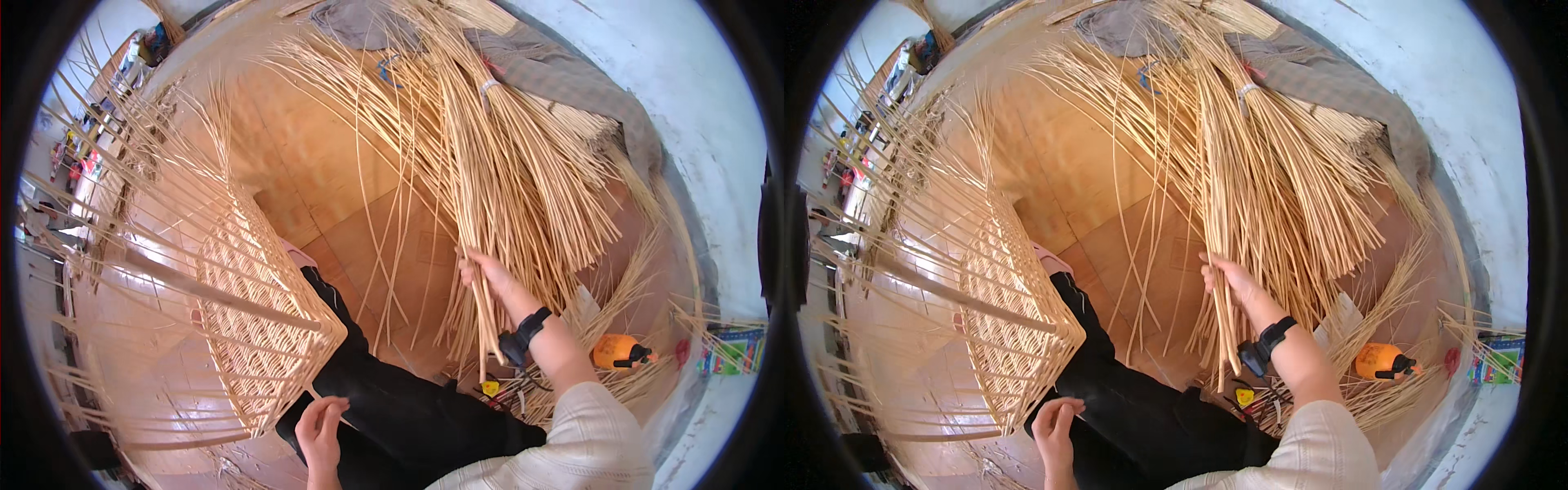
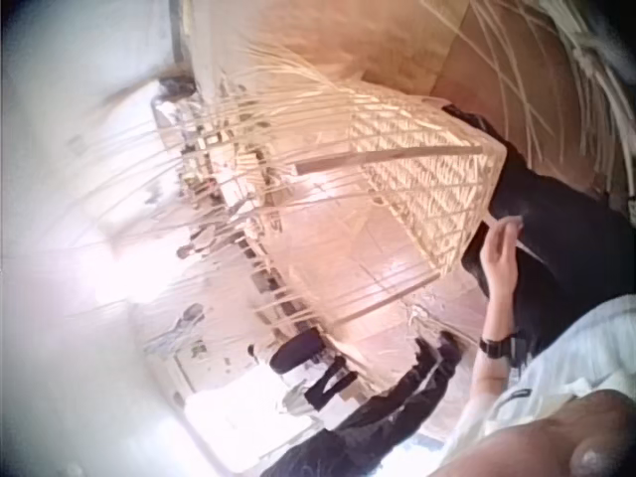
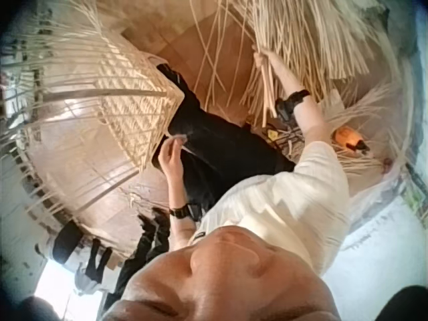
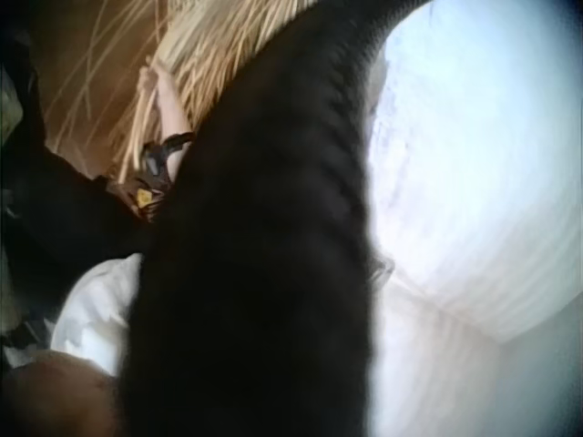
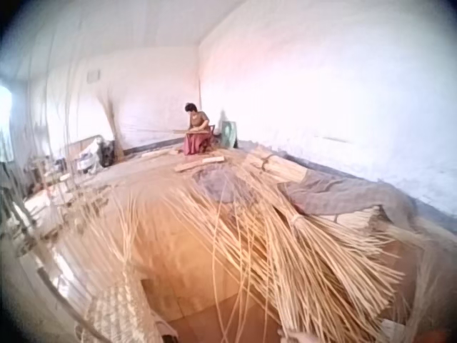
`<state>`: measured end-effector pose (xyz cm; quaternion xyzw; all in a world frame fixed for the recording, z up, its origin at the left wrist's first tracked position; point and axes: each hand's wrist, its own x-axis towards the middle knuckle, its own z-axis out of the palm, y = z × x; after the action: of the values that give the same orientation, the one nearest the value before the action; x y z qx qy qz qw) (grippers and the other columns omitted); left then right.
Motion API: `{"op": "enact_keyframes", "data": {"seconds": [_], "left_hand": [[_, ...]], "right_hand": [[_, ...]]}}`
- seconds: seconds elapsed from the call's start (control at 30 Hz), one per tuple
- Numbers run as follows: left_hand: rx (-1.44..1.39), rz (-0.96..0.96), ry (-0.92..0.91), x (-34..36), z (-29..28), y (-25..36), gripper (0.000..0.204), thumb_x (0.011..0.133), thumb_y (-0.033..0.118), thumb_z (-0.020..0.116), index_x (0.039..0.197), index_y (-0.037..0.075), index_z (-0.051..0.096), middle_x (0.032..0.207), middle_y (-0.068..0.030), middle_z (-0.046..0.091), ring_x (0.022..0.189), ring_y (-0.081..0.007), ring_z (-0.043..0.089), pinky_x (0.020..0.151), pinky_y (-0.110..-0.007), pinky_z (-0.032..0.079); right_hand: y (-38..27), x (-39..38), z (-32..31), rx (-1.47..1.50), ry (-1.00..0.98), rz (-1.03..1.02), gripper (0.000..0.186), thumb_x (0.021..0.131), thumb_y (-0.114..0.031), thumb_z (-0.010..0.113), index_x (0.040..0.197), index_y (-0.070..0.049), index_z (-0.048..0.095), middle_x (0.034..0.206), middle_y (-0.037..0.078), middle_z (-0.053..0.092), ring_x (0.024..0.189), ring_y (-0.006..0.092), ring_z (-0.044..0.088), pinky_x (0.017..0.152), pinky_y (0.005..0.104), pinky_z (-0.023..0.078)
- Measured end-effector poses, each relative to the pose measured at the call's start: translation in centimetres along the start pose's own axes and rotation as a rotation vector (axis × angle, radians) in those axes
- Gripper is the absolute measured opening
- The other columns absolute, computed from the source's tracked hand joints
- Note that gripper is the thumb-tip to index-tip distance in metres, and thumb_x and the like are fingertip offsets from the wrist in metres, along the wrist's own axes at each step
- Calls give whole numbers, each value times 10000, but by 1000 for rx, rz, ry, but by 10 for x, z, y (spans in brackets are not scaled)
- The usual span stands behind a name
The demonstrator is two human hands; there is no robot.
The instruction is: Weaving a rectangular wicker basket using long plant stalks.
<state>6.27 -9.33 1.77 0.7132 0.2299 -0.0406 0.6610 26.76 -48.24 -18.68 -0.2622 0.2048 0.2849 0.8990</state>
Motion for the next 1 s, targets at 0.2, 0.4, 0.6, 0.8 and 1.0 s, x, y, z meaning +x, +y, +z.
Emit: {"op": "enact_keyframes", "data": {"seconds": [0.2,0.4,0.6,0.8,1.0], "left_hand": [[-350,-365,-716,20,53,26,537,1053,377,428,1360,-64,429,1212,-235,622,1094,-316,642,913,-394,544],[-305,-648,-642,-7,39,29,381,1030,238,469,1313,-15,436,874,-135,622,766,-245,657,674,-360,548],[731,54,-197,-117,-37,23,207,1002,188,509,1063,-8,536,682,-50,542,509,-150,520,482,-281,434],[833,202,212,-196,-86,-20,366,931,137,634,1258,4,537,853,-211,664,743,-311,660,672,-406,524],[315,-7,169,-193,-90,-25,269,931,111,589,1154,-37,563,918,-68,623,822,-241,642,726,-323,546]], "right_hand": [[52,-49,140,59,-193,44,336,997,-120,509,1323,-36,494,1057,169,665,961,296,681,938,460,546],[148,-84,204,64,-201,284,360,979,-143,571,1313,-74,456,1136,178,662,1047,323,653,946,489,534],[153,-59,263,236,-360,116,298,991,-370,564,1126,-105,582,987,138,685,941,271,690,888,436,559],[215,-152,351,-51,-980,-22,308,1031,-405,476,1020,-98,493,766,47,590,699,135,609,731,373,583],[179,-189,405,-498,-657,-288,339,1034,-392,487,874,-93,491,625,-10,475,576,94,534,591,283,525]]}}
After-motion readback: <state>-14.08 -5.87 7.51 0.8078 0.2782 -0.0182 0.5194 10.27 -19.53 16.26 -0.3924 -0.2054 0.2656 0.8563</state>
